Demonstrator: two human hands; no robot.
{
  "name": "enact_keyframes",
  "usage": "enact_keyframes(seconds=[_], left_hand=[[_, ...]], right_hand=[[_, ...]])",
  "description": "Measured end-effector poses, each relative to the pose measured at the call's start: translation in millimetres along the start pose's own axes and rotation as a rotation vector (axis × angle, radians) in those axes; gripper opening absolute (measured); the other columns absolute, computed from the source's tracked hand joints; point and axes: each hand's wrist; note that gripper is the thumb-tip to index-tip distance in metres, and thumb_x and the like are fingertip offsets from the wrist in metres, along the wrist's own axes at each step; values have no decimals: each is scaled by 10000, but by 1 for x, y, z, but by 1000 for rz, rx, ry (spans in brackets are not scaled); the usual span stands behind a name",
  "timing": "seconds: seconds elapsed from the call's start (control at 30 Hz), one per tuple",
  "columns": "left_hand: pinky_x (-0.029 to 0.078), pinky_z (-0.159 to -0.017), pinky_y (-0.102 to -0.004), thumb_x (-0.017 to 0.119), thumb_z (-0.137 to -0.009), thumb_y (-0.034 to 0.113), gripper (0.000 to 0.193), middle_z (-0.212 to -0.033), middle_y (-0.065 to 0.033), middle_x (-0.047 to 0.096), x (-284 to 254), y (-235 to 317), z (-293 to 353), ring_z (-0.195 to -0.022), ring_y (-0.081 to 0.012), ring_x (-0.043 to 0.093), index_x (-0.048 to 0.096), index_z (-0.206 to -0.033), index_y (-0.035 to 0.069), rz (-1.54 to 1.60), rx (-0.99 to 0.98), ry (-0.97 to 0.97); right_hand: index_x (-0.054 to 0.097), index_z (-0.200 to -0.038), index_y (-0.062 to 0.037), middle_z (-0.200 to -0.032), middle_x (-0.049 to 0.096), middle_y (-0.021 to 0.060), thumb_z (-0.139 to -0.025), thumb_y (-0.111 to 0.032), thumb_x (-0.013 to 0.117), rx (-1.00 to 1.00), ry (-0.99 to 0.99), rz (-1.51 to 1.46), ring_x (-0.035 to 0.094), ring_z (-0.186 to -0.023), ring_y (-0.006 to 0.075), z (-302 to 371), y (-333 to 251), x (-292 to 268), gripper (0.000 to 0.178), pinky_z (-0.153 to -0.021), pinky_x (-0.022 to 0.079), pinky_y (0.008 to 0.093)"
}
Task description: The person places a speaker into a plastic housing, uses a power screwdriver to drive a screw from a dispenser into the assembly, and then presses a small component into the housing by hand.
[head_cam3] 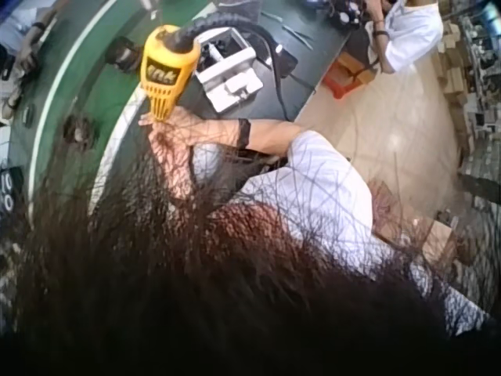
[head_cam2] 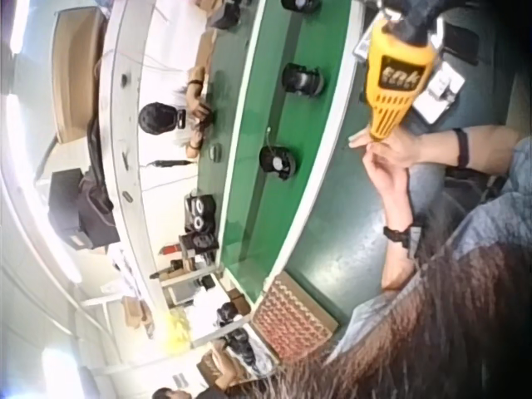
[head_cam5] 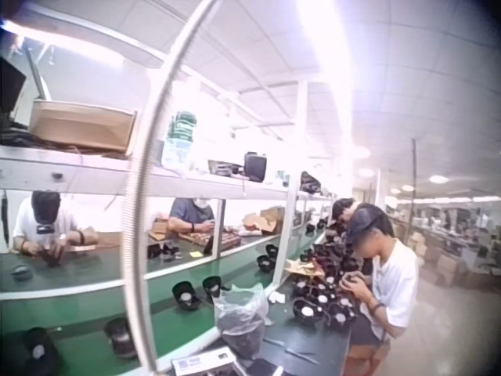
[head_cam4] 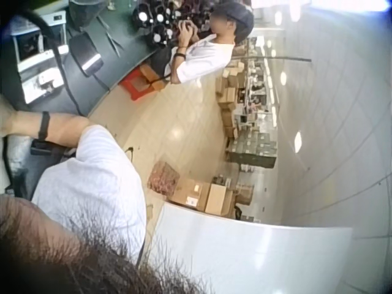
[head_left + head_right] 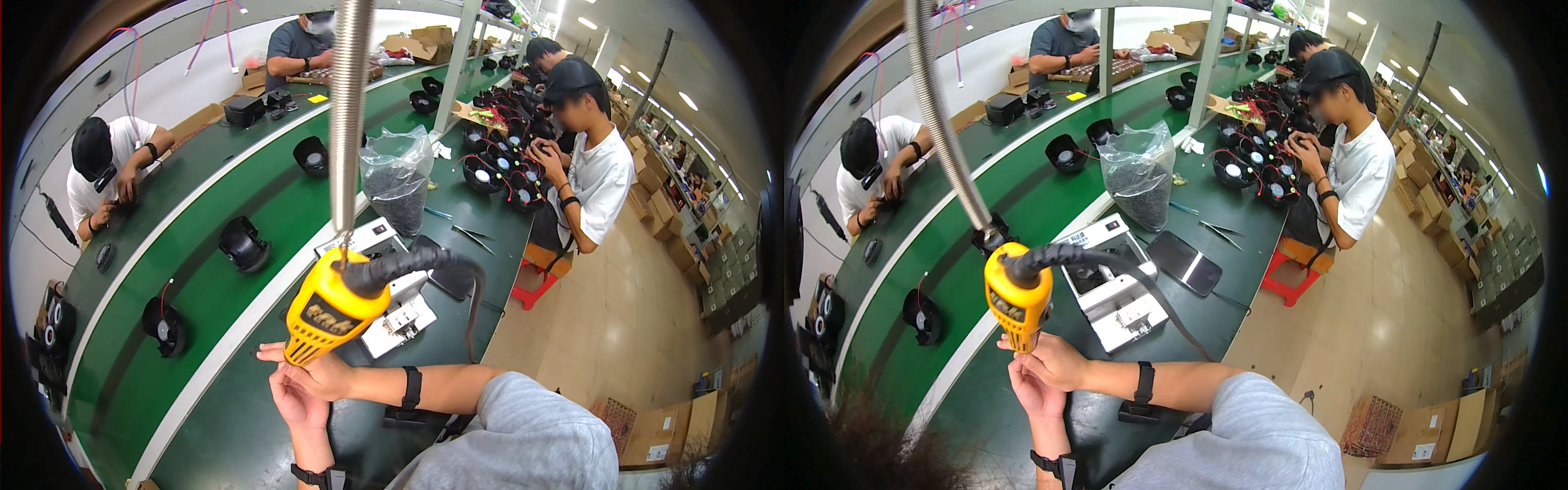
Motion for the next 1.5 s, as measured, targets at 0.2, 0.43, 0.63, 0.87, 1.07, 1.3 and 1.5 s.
enact_keyframes(seconds=[0.2, 0.43, 0.63, 0.87, 1.07, 1.3, 1.5], left_hand=[[415, -1118, -379, 513, -989, 188, 418, -1376, -104, 578, 1, 3, 2, -1286, -239, 540, 500, -1360, -5, -56, -17, 4], [448, -1074, -363, 501, -1001, 184, 350, -1327, -74, 615, 2, 0, 0, -1221, -202, 580, 546, -1314, 34, -20, -26, -15], [406, -1127, -389, 511, -980, 179, 429, -1384, -110, 570, -6, 0, 0, -1292, -246, 536, 494, -1365, -10, 9, -8, -49], [405, -1130, -392, 525, -973, 188, 426, -1377, -106, 571, -18, -2, 1, -1290, -241, 536, 503, -1356, 3, -1, 8, 66], [404, -1131, -391, 534, -970, 192, 426, -1373, -101, 573, -23, -3, 1, -1289, -238, 536, 505, -1354, 10, 26, 2, 54], [434, -1104, -377, 568, -948, 222, 419, -1332, -63, 581, -21, 1, -2, -1264, -217, 543, 514, -1333, 66, -46, -98, 109], [461, -1062, -360, 514, -1000, 202, 344, -1309, -65, 618, -23, 1, -2, -1206, -195, 585, 544, -1317, 72, -28, 55, -12]], right_hand=[[668, -1198, -1, -1255, 682, 168, -1032, -188, 502, -44, 7, 63, 612, -1232, 362, -1, 0, -1, 301, -1034, 478, 437], [634, -1257, -26, -1352, 625, 173, -1058, -175, 471, -20, -50, 23, 591, -1245, 345, 2, 5, -2, 298, -1043, 436, 423], [647, -1235, -18, -1350, 625, 176, -1062, -205, 480, -6, -48, 19, 599, -1234, 347, 2, 5, -1, 304, -1042, 439, 427], [655, -1212, -20, -1350, 624, 173, -1062, -202, 480, 40, -47, -8, 588, -1259, 338, 3, 6, -1, 294, -1033, 447, 421], [664, -1175, 5, -1247, 679, 196, -1033, -210, 510, -3, 23, 19, 651, -1151, 374, 2, 2, 2, 300, -971, 516, 436], [671, -1168, 7, -1205, 689, 203, -1051, -242, 490, -10, 17, 13, 664, -1100, 381, 2, 1, -2, 329, -933, 520, 439], [679, -1156, 0, -1241, 682, 188, -1035, -215, 510, 72, -51, -8, 649, -1156, 341, 1, 2, -2, 299, -982, 502, 423]])
Point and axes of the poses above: each hand's wrist, its own z-axis away from the middle knuckle, its own x-axis out of the palm, y = z × x
